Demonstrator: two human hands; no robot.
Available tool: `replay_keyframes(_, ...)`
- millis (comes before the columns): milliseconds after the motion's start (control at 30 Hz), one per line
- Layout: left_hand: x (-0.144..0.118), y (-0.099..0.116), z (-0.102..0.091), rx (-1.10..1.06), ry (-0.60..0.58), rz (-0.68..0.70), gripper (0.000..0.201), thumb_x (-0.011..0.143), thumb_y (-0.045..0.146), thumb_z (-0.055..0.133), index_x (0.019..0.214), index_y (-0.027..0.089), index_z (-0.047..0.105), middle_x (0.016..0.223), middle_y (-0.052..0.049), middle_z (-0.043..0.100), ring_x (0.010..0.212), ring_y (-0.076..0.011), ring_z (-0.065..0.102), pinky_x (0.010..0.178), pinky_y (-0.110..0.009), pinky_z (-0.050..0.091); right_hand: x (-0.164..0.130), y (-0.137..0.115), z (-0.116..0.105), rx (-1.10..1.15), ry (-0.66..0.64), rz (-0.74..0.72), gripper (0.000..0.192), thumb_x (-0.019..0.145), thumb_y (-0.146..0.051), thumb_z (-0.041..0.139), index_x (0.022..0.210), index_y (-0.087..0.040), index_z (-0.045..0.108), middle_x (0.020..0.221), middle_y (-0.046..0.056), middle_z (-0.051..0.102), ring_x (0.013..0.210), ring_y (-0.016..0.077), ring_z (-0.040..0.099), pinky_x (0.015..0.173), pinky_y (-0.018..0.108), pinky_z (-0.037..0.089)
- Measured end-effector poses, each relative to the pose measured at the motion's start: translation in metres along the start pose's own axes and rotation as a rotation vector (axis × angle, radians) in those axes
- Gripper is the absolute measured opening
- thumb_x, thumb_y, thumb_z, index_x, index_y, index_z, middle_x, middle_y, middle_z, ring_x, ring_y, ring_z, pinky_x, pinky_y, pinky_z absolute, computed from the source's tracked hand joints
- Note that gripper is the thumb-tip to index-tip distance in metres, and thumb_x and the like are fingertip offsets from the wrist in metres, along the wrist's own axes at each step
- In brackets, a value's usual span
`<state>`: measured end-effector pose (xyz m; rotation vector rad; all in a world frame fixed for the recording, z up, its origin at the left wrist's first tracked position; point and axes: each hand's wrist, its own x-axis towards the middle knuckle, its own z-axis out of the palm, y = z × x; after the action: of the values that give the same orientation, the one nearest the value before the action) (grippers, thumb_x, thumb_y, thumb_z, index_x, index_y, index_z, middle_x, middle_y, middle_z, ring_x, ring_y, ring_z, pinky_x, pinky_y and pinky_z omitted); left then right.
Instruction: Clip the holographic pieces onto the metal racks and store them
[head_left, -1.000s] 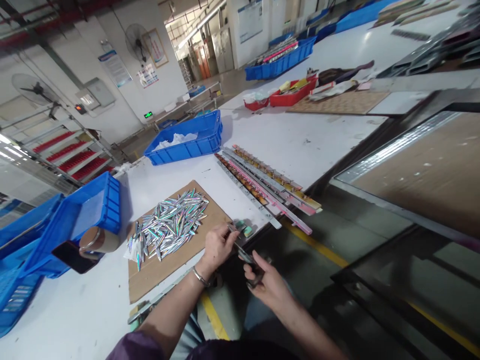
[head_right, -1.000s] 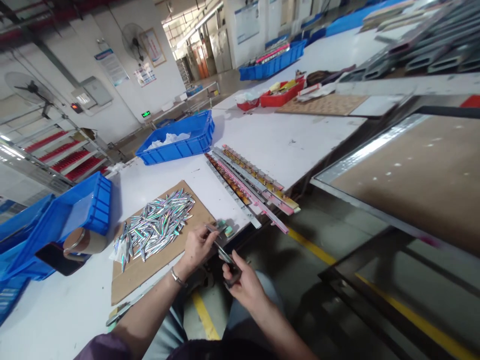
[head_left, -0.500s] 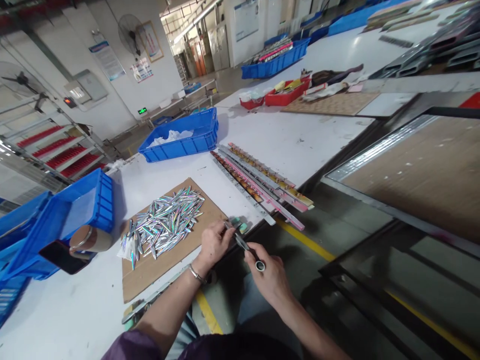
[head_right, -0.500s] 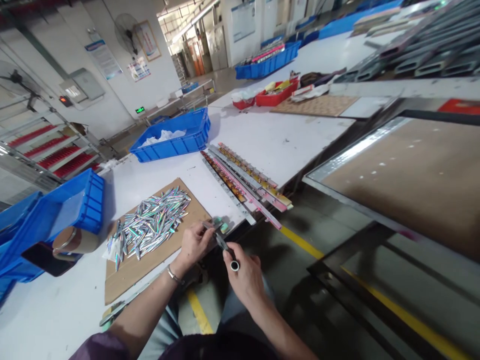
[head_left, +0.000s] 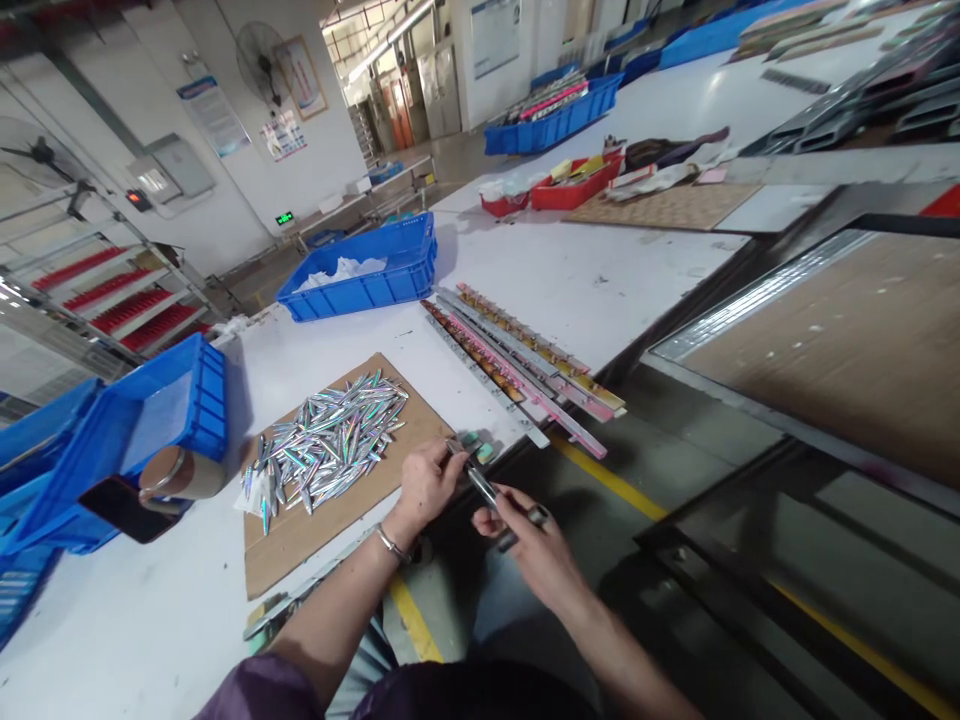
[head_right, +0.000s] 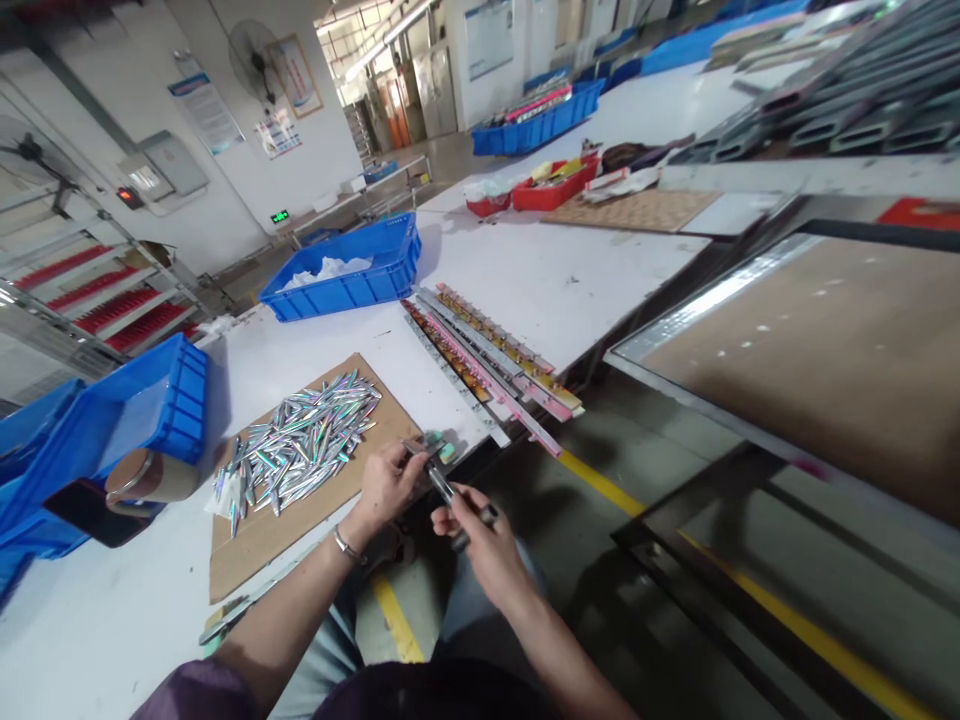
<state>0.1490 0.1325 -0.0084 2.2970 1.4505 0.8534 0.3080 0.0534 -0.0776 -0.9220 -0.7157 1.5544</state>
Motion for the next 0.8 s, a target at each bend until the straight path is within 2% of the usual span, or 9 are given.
replay_keyframes(100, 0.001, 0.001, 0.0, -0.002, -0.001, -0.002, 0.024, 0.099, 0.035, 0.055, 0.088, 0.019, 0.069, 0.083, -0.005, 0.071, 0.079, -0.0181, 0.066, 0.072, -0.028, 0.047, 0.0, -0.008, -0.009, -0.883, 0.031, -0.505, 0.031, 0.099, -0.032, 0.054, 0.124, -0.019, 0.064, 0.088, 0.009, 0.071, 0.081, 0.0251, 0.064, 0.082, 0.042, 0.046)
replay_keyframes(167, 0.0, 0.002, 0.0, -0.009, -0.009, -0.01, 0.024, 0.099, 0.036, 0.055, 0.089, 0.019, 0.069, 0.085, -0.006, 0.072, 0.081, -0.0185, 0.066, 0.074, -0.028, 0.048, -0.001, -0.013, -0.011, -1.299, 0.034, -0.733, 0.032, 0.102, -0.024, 0.046, 0.128, -0.014, 0.062, 0.084, 0.01, 0.069, 0.078, 0.0254, 0.062, 0.082, 0.042, 0.043)
replay_keyframes(300, -0.001, 0.003, 0.001, 0.008, -0.028, -0.032, 0.023, 0.098, 0.035, 0.055, 0.086, 0.019, 0.068, 0.082, -0.006, 0.071, 0.08, -0.0189, 0.066, 0.073, -0.029, 0.049, 0.0, -0.015, -0.01, -1.622, 0.044, -0.884, 0.033, 0.102, -0.017, 0.041, 0.128, -0.009, 0.059, 0.079, 0.01, 0.065, 0.074, 0.0252, 0.06, 0.078, 0.041, 0.042)
replay_keyframes(367, -0.002, 0.003, 0.0, 0.012, -0.038, -0.047, 0.022, 0.097, 0.034, 0.056, 0.084, 0.019, 0.067, 0.081, -0.005, 0.07, 0.08, -0.0191, 0.066, 0.073, -0.029, 0.049, 0.003, -0.012, -0.012, -1.575, 0.007, -0.834, 0.034, 0.101, -0.016, 0.039, 0.127, -0.01, 0.06, 0.08, 0.011, 0.065, 0.074, 0.0258, 0.061, 0.077, 0.042, 0.042)
replay_keyframes(433, -0.002, 0.005, 0.001, 0.011, -0.044, -0.07, 0.021, 0.096, 0.033, 0.057, 0.084, 0.02, 0.067, 0.082, -0.005, 0.07, 0.08, -0.0189, 0.066, 0.074, -0.029, 0.049, 0.008, -0.008, -0.017, -1.369, -0.039, -0.687, 0.033, 0.099, -0.021, 0.044, 0.126, -0.013, 0.06, 0.083, 0.011, 0.067, 0.074, 0.0252, 0.061, 0.074, 0.04, 0.042)
replay_keyframes(500, -0.003, 0.007, 0.003, 0.017, -0.047, -0.094, 0.019, 0.095, 0.032, 0.057, 0.084, 0.02, 0.067, 0.082, -0.004, 0.07, 0.08, -0.0183, 0.065, 0.073, -0.028, 0.049, 0.015, -0.006, -0.022, -1.0, -0.073, -0.445, 0.031, 0.096, -0.033, 0.051, 0.12, -0.017, 0.062, 0.076, 0.006, 0.064, 0.066, 0.0217, 0.057, 0.065, 0.036, 0.041)
replay_keyframes(633, -0.007, 0.013, 0.004, 0.062, -0.07, -0.111, 0.013, 0.091, 0.029, 0.061, 0.087, 0.02, 0.068, 0.08, -0.004, 0.069, 0.078, -0.0182, 0.064, 0.072, -0.027, 0.049, 0.021, -0.006, -0.021, -0.229, -0.074, -0.007, 0.043, 0.085, -0.058, 0.065, 0.102, -0.018, 0.065, 0.055, -0.006, 0.042, 0.049, 0.0124, 0.037, 0.052, 0.028, 0.034)
replay_keyframes(700, -0.008, 0.01, -0.006, 0.037, -0.127, -0.092, 0.012, 0.089, 0.023, 0.06, 0.095, 0.02, 0.07, 0.085, -0.003, 0.071, 0.078, -0.0166, 0.065, 0.072, -0.025, 0.05, 0.016, -0.009, -0.018, -0.112, -0.029, 0.052, 0.049, 0.078, -0.06, 0.073, 0.1, -0.017, 0.066, 0.056, -0.005, 0.047, 0.051, 0.0111, 0.037, 0.052, 0.026, 0.032)
replay_keyframes(800, -0.004, -0.009, -0.041, 0.151, -0.142, -0.156, 0.02, 0.091, 0.018, 0.056, 0.103, 0.02, 0.072, 0.098, -0.005, 0.073, 0.089, -0.0168, 0.067, 0.082, -0.025, 0.052, -0.003, -0.013, -0.016, -0.187, 0.099, 0.015, 0.055, 0.074, -0.062, 0.078, 0.105, -0.017, 0.068, 0.06, -0.002, 0.055, 0.053, 0.0108, 0.04, 0.051, 0.025, 0.03)
